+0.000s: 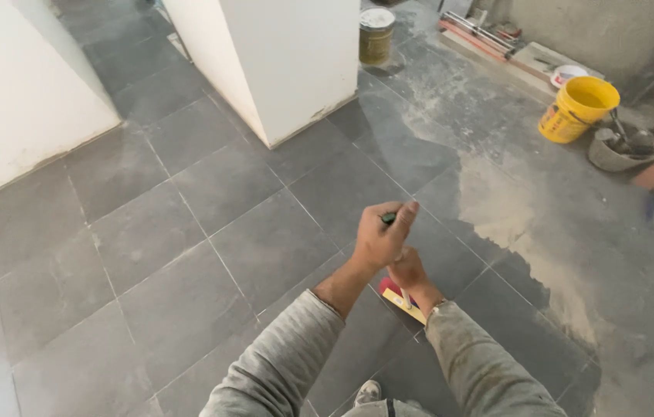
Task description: Fitting and adjusting small rectangular tiles as baseboards along the bottom of a wall in a construction setting.
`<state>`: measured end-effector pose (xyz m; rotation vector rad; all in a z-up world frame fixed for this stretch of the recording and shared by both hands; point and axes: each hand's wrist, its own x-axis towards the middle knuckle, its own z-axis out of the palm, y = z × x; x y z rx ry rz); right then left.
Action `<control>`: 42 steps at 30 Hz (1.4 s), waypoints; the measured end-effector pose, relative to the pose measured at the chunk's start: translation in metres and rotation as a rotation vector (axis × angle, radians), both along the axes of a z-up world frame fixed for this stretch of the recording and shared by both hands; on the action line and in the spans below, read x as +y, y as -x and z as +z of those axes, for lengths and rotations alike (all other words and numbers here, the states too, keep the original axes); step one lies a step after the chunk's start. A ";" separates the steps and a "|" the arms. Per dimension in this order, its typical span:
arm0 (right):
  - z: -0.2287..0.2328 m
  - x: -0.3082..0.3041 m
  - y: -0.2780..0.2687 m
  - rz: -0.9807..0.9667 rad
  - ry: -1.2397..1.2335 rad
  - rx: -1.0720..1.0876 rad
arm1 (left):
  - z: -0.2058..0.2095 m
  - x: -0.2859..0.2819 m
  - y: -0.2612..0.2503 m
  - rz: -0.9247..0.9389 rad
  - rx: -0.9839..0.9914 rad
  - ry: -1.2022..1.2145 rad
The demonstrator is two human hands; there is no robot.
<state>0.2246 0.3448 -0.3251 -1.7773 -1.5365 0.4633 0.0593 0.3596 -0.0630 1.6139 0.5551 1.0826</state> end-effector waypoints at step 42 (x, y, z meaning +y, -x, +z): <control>-0.101 -0.175 -0.367 -0.162 -0.073 -0.248 | -0.146 -0.158 -0.276 -0.486 0.198 -0.497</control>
